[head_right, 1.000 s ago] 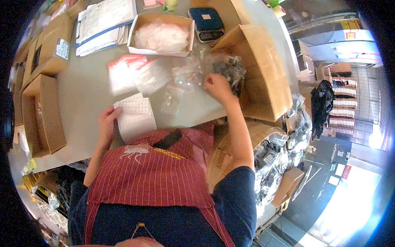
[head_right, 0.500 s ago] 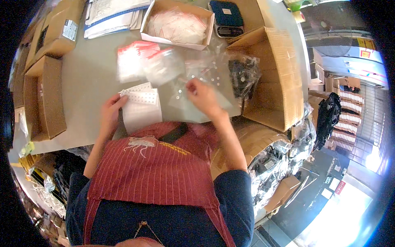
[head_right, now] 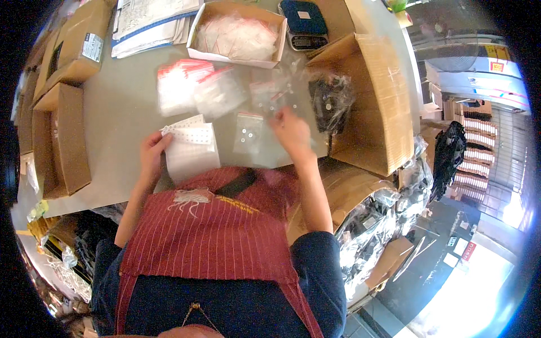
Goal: The person sorts various small hardware components from a large collection, placing individual items into small plastic bags.
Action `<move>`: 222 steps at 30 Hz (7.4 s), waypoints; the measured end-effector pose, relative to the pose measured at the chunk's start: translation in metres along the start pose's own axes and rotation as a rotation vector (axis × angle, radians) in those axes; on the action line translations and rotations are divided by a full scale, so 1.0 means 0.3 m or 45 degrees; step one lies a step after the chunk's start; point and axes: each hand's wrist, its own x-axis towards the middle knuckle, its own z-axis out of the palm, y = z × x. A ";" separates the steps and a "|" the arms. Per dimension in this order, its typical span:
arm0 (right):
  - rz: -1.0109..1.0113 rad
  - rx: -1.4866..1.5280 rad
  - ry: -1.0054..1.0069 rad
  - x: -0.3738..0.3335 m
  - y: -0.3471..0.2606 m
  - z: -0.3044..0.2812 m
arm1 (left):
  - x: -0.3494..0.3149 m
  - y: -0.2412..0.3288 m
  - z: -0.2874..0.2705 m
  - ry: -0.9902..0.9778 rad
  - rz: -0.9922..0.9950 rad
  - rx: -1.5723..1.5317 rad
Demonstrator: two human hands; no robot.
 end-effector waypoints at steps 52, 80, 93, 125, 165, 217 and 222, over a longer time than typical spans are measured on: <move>-0.941 0.060 0.865 0.393 -0.345 -0.085 | -0.056 0.091 0.055 0.086 0.085 0.140; -1.408 -0.040 0.360 0.002 -0.464 0.195 | -0.121 0.084 0.044 -0.023 0.217 0.322; -0.763 0.127 0.389 0.020 0.059 0.106 | -0.023 -0.046 -0.046 0.128 0.177 0.002; -0.230 -0.186 0.349 -0.067 0.064 0.074 | 0.027 0.002 -0.035 0.294 0.170 -0.202; -1.294 0.131 0.570 0.031 -0.570 0.110 | -0.056 0.277 0.129 -0.097 0.201 0.638; -1.768 -0.152 0.706 -0.096 -0.490 0.072 | -0.098 0.276 0.121 -0.277 -0.246 0.054; -1.219 0.432 0.522 -0.085 -0.338 0.052 | -0.070 0.229 0.023 -0.055 -0.139 0.093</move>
